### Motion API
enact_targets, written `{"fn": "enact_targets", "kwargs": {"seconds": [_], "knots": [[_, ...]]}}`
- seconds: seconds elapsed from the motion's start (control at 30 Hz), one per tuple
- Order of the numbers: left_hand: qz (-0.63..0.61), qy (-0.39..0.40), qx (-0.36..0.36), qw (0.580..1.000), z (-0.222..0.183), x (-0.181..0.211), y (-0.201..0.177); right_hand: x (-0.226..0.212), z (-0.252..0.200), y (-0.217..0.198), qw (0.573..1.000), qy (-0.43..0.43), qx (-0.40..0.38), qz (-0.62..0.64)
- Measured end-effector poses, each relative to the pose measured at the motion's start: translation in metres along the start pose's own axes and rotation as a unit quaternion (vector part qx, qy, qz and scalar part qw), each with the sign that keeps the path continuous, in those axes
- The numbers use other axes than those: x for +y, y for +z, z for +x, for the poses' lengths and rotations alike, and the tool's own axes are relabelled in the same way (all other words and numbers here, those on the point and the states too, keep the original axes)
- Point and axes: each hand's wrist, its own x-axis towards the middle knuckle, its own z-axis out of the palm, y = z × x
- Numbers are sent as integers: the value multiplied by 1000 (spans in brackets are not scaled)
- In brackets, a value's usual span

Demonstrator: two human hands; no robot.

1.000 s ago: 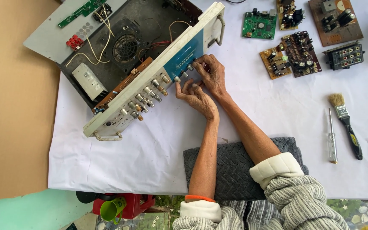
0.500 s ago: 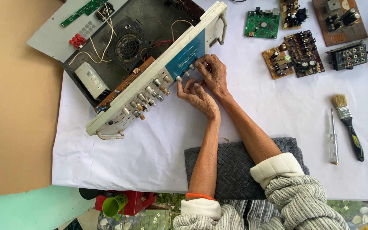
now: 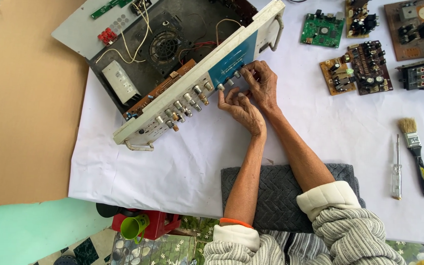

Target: Adjusting knobs and cleaning the internal components of an open amplifier on a repair bench.

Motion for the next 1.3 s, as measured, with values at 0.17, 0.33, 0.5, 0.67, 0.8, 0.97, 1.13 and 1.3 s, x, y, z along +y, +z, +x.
{"fn": "enact_targets", "kwargs": {"seconds": [0.17, 0.33, 0.5, 0.67, 0.8, 0.97, 1.13, 1.3], "knots": [[3, -5, -2, 1000, -1, 1, -1, -5, -2, -2, 1000, -5, -1, -8], [-8, -12, -12, 1000, 2, -4, -2, -8, 0, -3, 1000, 7, 1, -13], [-8, -19, -8, 1000, 0, -6, -3, -5, -2, -2, 999, 30, 7, -12], [-3, -22, -13, 1000, 2, -9, -4, -13, -2, -2, 999, 47, 14, -5], [-4, -16, -10, 1000, 2, 1, -2, -12, 0, -2, 998, 63, 5, -5], [-6, -9, -15, 1000, 3, -8, -4, -8, 2, 0, 997, 74, 15, 10], [-3, -9, -18, 1000, 3, 0, -1, 2, -1, 0, 996, 92, 21, 2], [-12, -4, -6, 1000, 1, 5, -2, 7, -3, 1, 996, 88, 10, -15]]}}
